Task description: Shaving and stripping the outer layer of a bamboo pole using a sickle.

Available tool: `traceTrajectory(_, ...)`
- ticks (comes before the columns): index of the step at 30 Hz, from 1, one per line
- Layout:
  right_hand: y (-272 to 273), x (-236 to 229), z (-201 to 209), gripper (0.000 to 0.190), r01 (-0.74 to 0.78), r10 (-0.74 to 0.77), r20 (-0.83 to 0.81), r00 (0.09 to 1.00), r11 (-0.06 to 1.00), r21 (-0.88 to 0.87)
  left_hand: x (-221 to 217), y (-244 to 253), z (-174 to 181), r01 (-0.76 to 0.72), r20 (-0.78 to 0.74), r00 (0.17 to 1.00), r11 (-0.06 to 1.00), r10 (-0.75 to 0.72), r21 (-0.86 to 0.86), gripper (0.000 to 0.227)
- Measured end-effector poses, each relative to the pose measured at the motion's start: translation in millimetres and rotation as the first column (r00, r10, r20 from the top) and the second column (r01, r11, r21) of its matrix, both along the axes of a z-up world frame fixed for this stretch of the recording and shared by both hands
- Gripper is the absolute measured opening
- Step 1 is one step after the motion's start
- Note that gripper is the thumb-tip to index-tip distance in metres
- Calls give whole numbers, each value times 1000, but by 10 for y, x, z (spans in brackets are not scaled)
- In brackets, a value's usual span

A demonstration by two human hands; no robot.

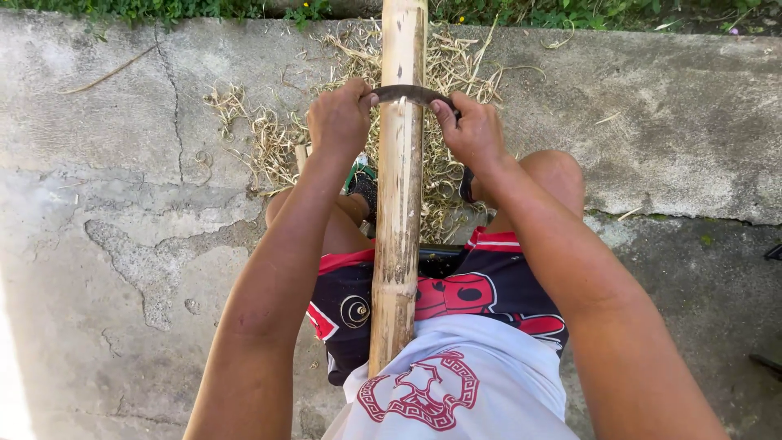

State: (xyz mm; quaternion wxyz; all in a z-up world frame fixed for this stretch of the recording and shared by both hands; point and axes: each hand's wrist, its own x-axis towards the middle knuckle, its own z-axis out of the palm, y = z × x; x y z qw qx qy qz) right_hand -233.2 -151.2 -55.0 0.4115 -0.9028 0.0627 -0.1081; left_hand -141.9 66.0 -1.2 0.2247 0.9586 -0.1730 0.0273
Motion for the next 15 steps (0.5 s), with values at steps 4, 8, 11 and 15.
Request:
traceTrajectory(4, 89, -188, 12, 40, -5, 12, -121, 993, 999, 52, -111, 75, 92, -15, -221, 975, 999, 24, 40, 23)
traceTrajectory(8, 220, -581, 118, 41, 1, -1, -8, 1000, 1000, -11, -502, 246, 151, 47, -142, 989, 999, -49, -15, 21)
traceTrajectory(11, 309, -925, 157, 42, -35, 35, -7, 999, 999, -1, -931, 430, 208, 27, -184, 982, 999, -35, -45, 26)
traceTrajectory(15, 453, -1507, 316, 39, -81, 81, 5, 997, 996, 36, -1589, 584, 604, 0, -204, 979, 999, -10, -51, 24)
